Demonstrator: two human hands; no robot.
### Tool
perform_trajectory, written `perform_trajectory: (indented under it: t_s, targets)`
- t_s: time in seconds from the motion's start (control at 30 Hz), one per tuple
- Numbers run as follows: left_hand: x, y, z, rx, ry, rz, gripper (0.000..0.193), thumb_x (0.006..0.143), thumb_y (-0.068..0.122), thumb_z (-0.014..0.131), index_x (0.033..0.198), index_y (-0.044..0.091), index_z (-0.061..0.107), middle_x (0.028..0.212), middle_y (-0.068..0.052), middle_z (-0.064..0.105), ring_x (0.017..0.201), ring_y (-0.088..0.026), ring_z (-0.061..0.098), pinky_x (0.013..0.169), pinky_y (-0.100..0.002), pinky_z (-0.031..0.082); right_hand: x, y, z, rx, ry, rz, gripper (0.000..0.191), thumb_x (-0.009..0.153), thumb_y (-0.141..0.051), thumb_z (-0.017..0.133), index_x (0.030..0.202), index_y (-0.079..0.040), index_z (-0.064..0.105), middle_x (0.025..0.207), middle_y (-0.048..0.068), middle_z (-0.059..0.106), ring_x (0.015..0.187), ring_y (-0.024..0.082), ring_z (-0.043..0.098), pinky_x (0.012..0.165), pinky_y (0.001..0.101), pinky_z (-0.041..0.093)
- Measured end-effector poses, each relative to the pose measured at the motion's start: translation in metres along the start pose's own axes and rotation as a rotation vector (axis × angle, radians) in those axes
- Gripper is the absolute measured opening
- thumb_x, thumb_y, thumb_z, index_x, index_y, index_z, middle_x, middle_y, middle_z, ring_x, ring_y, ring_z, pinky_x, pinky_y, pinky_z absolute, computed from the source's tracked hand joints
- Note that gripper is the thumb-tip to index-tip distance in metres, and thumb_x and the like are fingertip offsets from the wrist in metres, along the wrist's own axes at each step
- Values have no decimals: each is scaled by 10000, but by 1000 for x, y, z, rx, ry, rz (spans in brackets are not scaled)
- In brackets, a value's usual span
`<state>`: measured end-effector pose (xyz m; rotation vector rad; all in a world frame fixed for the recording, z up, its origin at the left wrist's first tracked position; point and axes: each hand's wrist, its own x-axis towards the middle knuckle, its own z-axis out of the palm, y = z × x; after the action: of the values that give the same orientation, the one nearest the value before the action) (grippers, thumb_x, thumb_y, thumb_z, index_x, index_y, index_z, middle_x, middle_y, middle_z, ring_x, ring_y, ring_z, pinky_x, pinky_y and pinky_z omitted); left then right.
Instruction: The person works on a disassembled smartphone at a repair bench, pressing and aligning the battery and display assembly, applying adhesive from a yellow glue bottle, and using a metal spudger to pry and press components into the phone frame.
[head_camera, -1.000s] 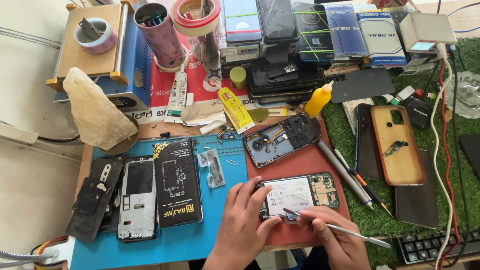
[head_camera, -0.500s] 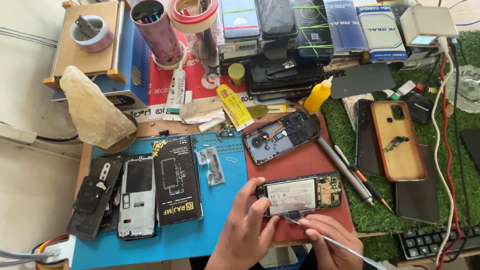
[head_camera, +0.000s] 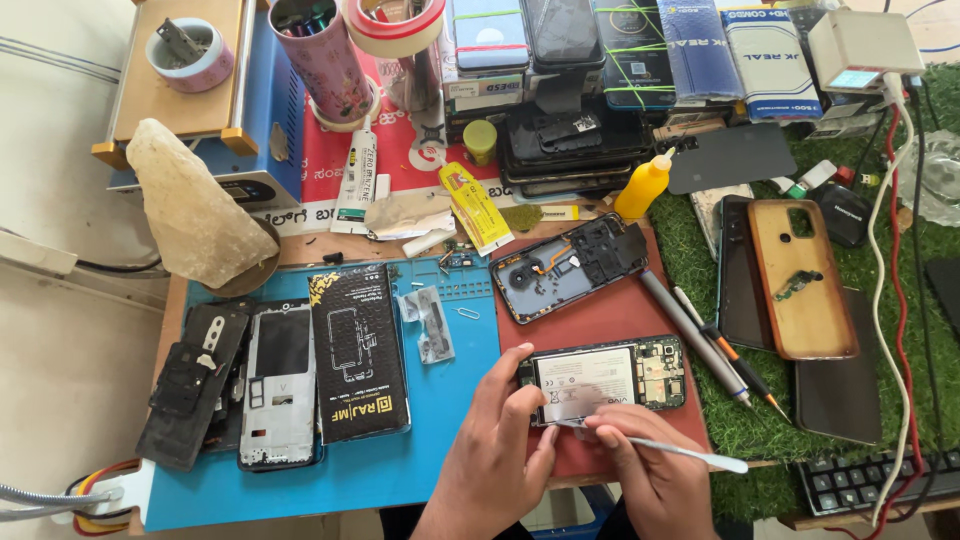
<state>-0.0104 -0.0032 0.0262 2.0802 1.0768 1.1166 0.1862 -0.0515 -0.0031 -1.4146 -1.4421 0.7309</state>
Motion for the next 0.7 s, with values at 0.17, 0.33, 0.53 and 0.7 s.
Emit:
perform_trajectory:
  t_s: [0.17, 0.33, 0.53, 0.7]
  targets:
    - [-1, 0, 0, -1, -22, -18, 463, 831, 20, 758, 1174, 34, 447, 1492, -324, 431, 1308, -524, 526, 1064, -520, 473, 11, -8, -3, -41, -14, -40, 120, 940, -47, 654, 950, 37, 739, 911, 113, 785, 818, 195, 782, 752, 304, 612]
    - [-1, 1, 2, 12, -22, -14, 457, 834, 29, 753, 1174, 28, 447, 1494, -336, 428, 1311, -531, 519, 1068, -525, 470, 24, -17, -7, -99, -77, -25, 124, 943, -66, 641, 925, 21, 727, 877, 84, 780, 724, 174, 769, 676, 289, 593]
    - [0, 1, 2, 24, -23, -20, 451, 834, 35, 750, 1175, 23, 457, 1499, -351, 424, 1320, -540, 512, 1076, -529, 466, 39, -33, -6, -142, -146, 3, 129, 942, -75, 632, 918, 17, 718, 836, 78, 759, 684, 196, 743, 640, 298, 578]
    - [0, 2, 1, 16, -31, -43, 462, 824, 34, 751, 1183, 9, 462, 1498, -359, 425, 1308, -540, 519, 1065, -525, 470, 41, -35, -4, -185, -193, -57, 106, 935, -70, 657, 894, 19, 700, 821, 96, 747, 698, 242, 729, 628, 334, 553]
